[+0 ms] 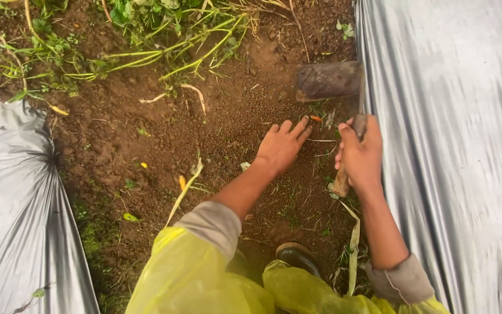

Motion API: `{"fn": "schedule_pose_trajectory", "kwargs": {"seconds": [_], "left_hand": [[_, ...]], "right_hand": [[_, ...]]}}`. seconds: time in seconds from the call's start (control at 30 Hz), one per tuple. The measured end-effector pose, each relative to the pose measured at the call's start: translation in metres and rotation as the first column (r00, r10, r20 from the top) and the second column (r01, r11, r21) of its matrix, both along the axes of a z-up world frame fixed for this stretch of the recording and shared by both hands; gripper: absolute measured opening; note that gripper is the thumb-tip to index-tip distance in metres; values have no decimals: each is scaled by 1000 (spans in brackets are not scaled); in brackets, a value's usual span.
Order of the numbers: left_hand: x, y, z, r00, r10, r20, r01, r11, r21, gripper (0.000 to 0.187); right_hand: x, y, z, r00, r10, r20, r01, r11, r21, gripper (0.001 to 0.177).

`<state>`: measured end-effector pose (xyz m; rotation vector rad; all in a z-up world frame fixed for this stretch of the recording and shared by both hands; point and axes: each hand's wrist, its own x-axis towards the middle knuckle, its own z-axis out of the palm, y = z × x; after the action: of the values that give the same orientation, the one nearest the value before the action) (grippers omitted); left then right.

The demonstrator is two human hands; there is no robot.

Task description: The person uses a hoe to loosen soil and remove weeds from a garden bed between rows covered with plastic mulch. They repeatedly strike the ground with the hoe and pull out the uprooted weeds by hand, clearing the area.

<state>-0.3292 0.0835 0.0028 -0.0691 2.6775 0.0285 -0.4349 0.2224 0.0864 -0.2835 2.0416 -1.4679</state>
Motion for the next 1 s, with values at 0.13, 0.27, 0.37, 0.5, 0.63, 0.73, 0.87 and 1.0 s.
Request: {"fn": "schedule_pose_trajectory", "kwargs": {"seconds": [0.13,0.27,0.37,0.5,0.63,0.73,0.87,1.0], "left_hand": [[4,-1,-68,984,-125,-125,111,987,-115,50],[16,-4,-88,945,-65,-322,42,996,-77,18],[24,-3,-94,936,27,-352,-35,999,-16,12],[39,-8,-100,924,193,-329,-189,981,47,11],[47,-25,-90,920,200,-338,-192,980,56,11],[45,-49,-65,932,172,-319,-178,984,12,17],[43,-90,-27,881,298,-368,-315,949,13,10],[61,-102,-17,868,319,-381,-298,948,115,14]], "right_hand": [[1,12,-1,995,-101,-16,99,993,-69,9],[4,11,-11,991,-134,19,135,978,-161,5],[21,7,-8,991,-124,58,132,978,-160,5],[32,16,-27,996,-48,79,60,986,-153,6],[37,19,-19,995,-56,88,69,987,-145,7],[30,15,-13,992,-101,79,112,981,-160,8],[14,10,-14,993,-114,19,115,982,-149,7],[6,-5,-29,995,-98,2,97,981,-165,10]]}}
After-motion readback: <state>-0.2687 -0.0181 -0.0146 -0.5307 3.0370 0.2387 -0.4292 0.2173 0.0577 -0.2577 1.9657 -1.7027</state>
